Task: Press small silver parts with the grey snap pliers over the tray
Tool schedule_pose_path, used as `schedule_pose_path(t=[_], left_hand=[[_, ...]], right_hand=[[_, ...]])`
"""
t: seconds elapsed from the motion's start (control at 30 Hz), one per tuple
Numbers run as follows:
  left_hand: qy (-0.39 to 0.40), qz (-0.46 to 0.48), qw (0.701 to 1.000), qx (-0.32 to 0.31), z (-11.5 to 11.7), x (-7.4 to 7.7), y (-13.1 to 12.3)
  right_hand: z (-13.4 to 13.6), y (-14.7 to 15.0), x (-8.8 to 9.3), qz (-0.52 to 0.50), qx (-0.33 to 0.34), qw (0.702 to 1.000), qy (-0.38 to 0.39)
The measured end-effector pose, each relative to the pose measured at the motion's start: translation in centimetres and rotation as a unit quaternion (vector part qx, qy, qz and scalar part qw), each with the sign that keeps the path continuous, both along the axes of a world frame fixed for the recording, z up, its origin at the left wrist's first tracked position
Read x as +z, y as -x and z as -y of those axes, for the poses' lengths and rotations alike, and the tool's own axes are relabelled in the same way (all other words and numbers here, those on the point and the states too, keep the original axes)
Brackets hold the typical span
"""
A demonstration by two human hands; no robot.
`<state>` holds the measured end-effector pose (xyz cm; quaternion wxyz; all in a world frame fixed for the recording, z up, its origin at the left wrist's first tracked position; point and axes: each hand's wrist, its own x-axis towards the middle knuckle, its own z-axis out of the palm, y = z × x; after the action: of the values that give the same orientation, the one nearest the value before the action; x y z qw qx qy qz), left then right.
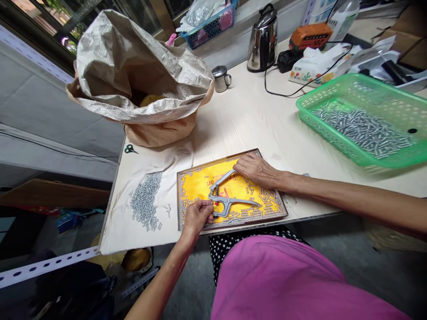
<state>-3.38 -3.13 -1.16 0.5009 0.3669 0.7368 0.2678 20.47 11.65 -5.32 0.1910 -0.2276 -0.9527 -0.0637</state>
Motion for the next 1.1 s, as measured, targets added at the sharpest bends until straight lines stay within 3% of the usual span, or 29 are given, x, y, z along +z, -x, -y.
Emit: schedule_pose_path(t=[0.07, 0.2, 0.37, 0.47, 0.53, 0.6, 0.7, 0.77, 0.87, 1.1], left_hand=[[-0.058, -0.126, 0.988, -0.067, 0.3, -0.3, 0.2], [-0.182, -0.341, 0.898, -0.21, 1.2, -0.7, 0.5], [-0.13, -0.471, 0.813, -0.317, 2.1, -0.6, 0.2], [-0.098, -0.502, 0.791, -0.337, 2.1, -0.2, -0.1], [-0.094, -0.484, 0.809, -0.321, 1.8, 0.2, -0.2], [-0.096, -0.42, 0.859, -0.276, 1.2, 0.5, -0.1], [-0.046, -0.23, 0.959, -0.16, 0.3, 0.7, 0.3], [0.007, -0.094, 0.992, -0.079, -0.1, 0.8, 0.5], [0.043, 0.02, 0.999, -0.009, -0.2, 0.8, 0.7], [0.071, 0.091, 0.993, 0.03, -0.2, 1.4, 0.5]], right_hand=[[0.0, 0.0, 0.0, 0.002, -0.001, 1.0, -0.002], [0.0, 0.1, -0.1, -0.003, -0.003, 1.0, -0.004], [0.0, 0.2, -0.1, 0.002, -0.004, 1.0, 0.004], [0.0, 0.2, -0.1, 0.004, -0.009, 1.0, 0.007], [0.0, 0.2, -0.2, 0.004, -0.01, 1.0, 0.007], [0.0, 0.2, -0.1, 0.003, -0.01, 1.0, 0.007], [0.1, 0.1, 0.1, 0.004, -0.01, 1.0, 0.002], [0.2, 0.1, 0.2, 0.004, -0.01, 1.0, -0.007], [0.5, 0.1, 0.2, -0.006, -0.02, 0.999, -0.027], [0.9, 0.1, 0.4, -0.045, -0.02, 0.997, -0.061]])
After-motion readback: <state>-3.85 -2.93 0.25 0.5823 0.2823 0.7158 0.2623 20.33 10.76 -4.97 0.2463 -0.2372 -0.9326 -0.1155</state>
